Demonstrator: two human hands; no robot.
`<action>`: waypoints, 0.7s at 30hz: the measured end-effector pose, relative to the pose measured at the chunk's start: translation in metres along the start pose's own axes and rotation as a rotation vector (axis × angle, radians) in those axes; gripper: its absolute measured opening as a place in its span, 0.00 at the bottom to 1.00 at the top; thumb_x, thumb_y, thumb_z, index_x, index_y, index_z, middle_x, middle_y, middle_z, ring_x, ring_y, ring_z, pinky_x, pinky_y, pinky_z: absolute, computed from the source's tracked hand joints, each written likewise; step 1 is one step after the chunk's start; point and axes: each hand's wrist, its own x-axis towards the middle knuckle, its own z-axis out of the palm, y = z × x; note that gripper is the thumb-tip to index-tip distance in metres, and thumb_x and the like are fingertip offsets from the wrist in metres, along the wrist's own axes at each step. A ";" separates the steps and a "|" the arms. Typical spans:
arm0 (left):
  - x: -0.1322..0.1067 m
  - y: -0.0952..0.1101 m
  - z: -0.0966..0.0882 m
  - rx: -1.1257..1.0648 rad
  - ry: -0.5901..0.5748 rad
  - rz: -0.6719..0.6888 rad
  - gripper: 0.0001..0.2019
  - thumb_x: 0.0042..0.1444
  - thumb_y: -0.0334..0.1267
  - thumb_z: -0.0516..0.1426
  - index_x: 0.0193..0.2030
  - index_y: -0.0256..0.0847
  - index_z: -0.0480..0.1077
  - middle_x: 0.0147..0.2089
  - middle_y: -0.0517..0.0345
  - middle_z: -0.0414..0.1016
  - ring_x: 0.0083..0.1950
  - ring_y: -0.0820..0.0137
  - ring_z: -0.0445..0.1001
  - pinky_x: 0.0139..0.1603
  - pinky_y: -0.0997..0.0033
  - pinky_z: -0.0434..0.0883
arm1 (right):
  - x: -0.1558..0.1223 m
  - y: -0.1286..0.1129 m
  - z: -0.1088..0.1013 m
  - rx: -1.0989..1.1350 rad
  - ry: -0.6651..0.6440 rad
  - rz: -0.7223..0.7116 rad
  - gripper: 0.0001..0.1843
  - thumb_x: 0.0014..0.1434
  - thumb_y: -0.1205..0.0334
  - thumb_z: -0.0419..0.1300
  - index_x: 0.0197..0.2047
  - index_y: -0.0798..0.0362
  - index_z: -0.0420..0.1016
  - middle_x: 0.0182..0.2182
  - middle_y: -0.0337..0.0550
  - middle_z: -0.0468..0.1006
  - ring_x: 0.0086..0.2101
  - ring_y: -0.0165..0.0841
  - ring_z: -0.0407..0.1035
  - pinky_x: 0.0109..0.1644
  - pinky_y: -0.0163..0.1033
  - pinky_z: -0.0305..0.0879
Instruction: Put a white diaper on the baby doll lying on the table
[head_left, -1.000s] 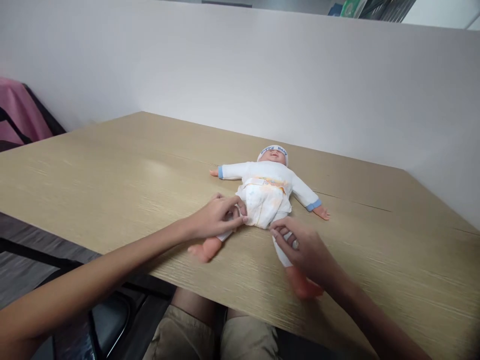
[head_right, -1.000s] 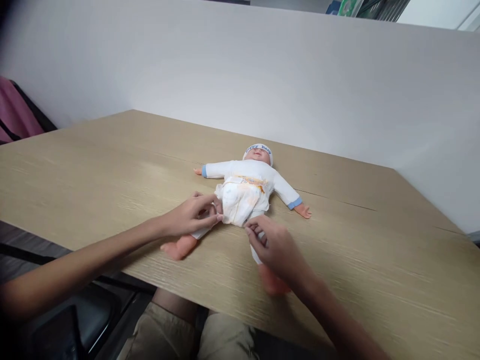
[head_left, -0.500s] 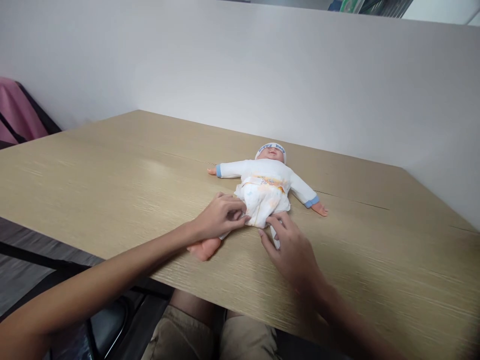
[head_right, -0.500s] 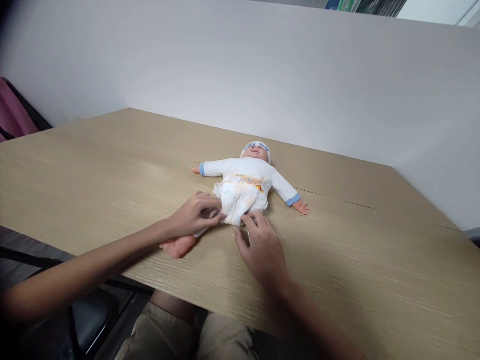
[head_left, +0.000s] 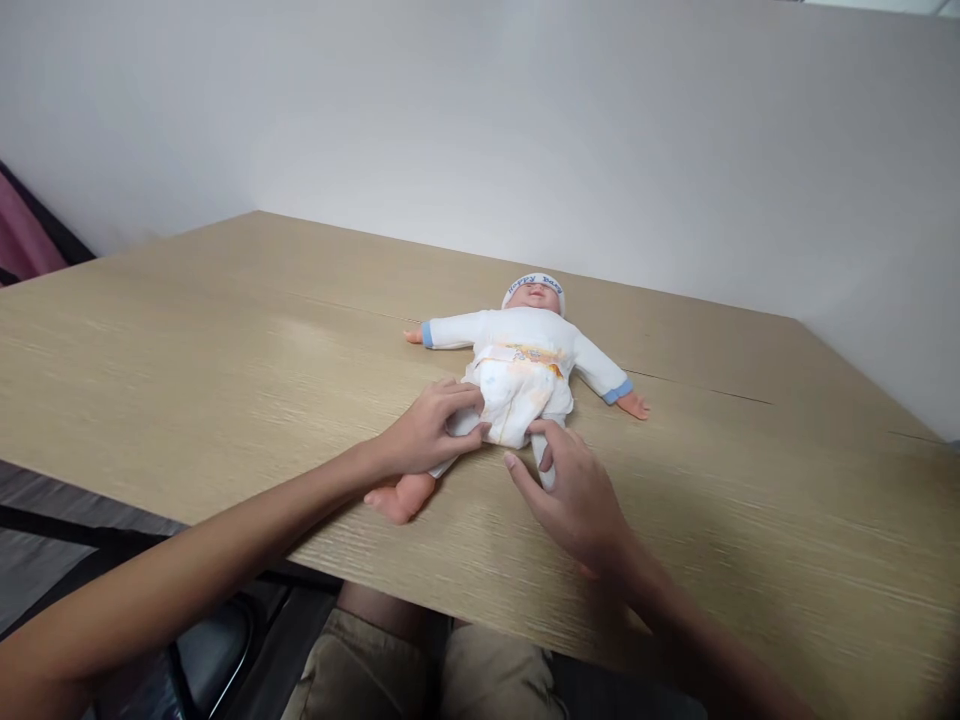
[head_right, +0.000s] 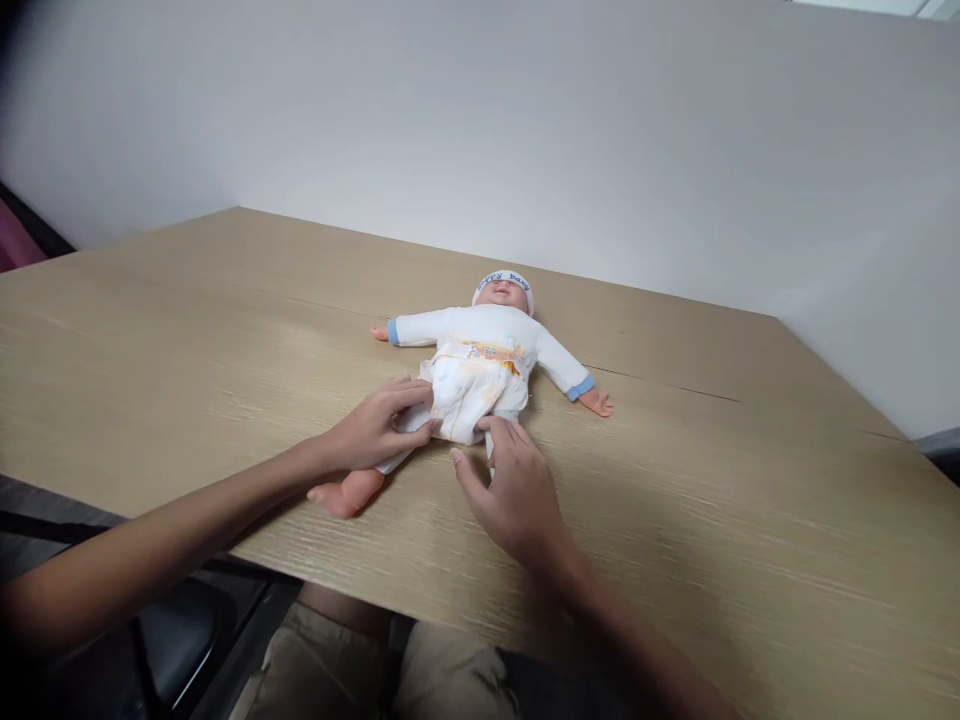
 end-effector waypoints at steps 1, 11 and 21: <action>0.000 -0.001 0.000 0.010 -0.004 -0.005 0.12 0.70 0.45 0.60 0.36 0.44 0.67 0.36 0.58 0.73 0.43 0.61 0.68 0.48 0.61 0.66 | 0.001 0.000 0.000 0.022 0.008 0.031 0.14 0.70 0.50 0.64 0.52 0.50 0.76 0.32 0.41 0.76 0.34 0.42 0.73 0.39 0.44 0.64; 0.000 -0.002 0.004 -0.097 0.054 -0.125 0.09 0.64 0.43 0.64 0.39 0.44 0.68 0.37 0.61 0.69 0.39 0.65 0.66 0.43 0.64 0.63 | 0.005 -0.003 -0.004 0.236 0.048 0.217 0.17 0.65 0.49 0.65 0.52 0.47 0.71 0.31 0.36 0.80 0.24 0.34 0.68 0.34 0.41 0.64; -0.006 -0.015 0.017 -0.675 0.191 -0.369 0.27 0.55 0.44 0.75 0.47 0.47 0.61 0.43 0.62 0.71 0.42 0.69 0.71 0.42 0.67 0.67 | 0.006 0.006 -0.015 0.224 0.130 0.234 0.17 0.66 0.43 0.68 0.44 0.47 0.77 0.49 0.45 0.88 0.27 0.34 0.71 0.39 0.44 0.67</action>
